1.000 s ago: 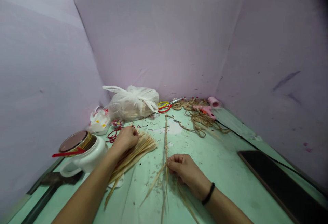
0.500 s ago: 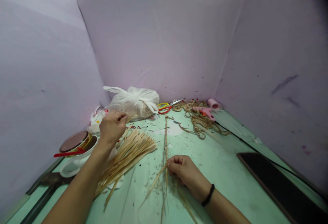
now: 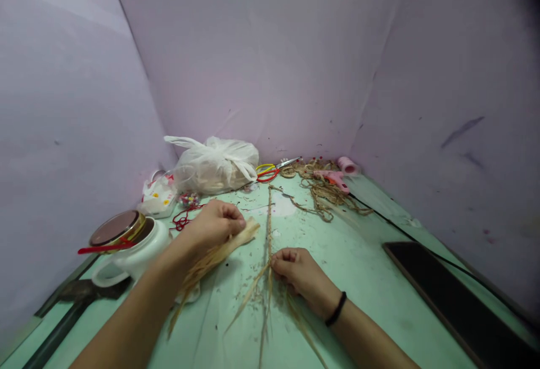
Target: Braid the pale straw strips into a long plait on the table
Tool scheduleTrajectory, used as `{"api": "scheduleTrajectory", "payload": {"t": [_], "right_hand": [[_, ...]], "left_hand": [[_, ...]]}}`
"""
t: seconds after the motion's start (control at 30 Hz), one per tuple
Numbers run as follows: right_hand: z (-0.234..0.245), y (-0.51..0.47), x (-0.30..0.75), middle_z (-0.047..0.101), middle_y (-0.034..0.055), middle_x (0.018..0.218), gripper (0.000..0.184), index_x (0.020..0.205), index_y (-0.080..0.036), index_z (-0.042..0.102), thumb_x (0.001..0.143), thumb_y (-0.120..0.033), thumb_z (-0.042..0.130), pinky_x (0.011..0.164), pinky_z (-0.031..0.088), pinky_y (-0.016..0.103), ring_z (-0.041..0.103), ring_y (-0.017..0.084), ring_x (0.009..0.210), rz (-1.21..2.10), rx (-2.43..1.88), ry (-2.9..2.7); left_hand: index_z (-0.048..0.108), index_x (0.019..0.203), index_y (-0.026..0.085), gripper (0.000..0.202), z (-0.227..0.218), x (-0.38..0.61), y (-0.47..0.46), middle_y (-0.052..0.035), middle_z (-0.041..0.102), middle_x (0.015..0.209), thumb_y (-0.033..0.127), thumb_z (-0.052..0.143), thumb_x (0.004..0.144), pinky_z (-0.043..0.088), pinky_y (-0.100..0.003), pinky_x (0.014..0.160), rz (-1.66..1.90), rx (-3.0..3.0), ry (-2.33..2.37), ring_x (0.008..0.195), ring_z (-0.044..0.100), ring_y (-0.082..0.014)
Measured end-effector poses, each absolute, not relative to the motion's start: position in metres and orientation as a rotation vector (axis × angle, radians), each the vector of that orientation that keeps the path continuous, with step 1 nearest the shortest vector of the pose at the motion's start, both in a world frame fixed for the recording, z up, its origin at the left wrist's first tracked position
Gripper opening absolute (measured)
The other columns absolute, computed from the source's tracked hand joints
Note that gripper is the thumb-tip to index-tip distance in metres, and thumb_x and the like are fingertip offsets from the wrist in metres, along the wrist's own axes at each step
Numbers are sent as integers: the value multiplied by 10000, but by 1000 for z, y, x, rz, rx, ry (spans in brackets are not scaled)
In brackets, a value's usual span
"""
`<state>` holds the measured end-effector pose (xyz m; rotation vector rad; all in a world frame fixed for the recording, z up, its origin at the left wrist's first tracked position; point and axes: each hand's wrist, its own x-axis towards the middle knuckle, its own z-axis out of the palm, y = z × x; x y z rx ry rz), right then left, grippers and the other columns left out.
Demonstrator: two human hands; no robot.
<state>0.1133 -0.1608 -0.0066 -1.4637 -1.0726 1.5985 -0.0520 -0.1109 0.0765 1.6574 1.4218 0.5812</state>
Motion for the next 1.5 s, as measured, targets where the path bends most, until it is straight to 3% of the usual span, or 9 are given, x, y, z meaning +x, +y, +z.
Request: {"api": "scheduleTrajectory", "payload": {"t": [0.2, 0.7, 1.03, 1.5], "right_hand": [[-6, -160, 113, 408, -59, 416, 100, 520, -133, 486, 616, -130, 512, 368, 135, 194, 222, 15, 343, 1601, -1454, -1059], [-4, -160, 112, 415, -59, 433, 82, 555, -130, 490, 636, -121, 502, 362, 122, 191, 221, 9, 336, 1613, -1462, -1049], [-5, -161, 113, 430, -54, 442, 77, 572, -134, 505, 647, -151, 510, 370, 137, 202, 242, 19, 341, 1606, -1478, -1069], [-8, -161, 115, 391, -64, 428, 97, 569, -141, 499, 623, -212, 536, 373, 114, 207, 228, 22, 339, 1642, -1443, -1086]], "left_hand": [[506, 538, 157, 150, 45, -39, -104, 52, 364, 439, 291, 497, 604, 209, -204, 425, 370, 1791, 1446, 429, 299, -70], [535, 540, 145, 125, 33, -52, -89, 22, 449, 483, 262, 513, 576, 306, -212, 474, 361, 1891, 1413, 482, 391, -97], [513, 526, 155, 130, 54, -65, -85, 21, 450, 511, 230, 434, 598, 266, -213, 491, 413, 2195, 1540, 524, 383, -101], [514, 492, 157, 91, 45, -41, -110, 19, 454, 469, 164, 439, 543, 242, -212, 455, 163, 2196, 1440, 481, 401, -96]]}}
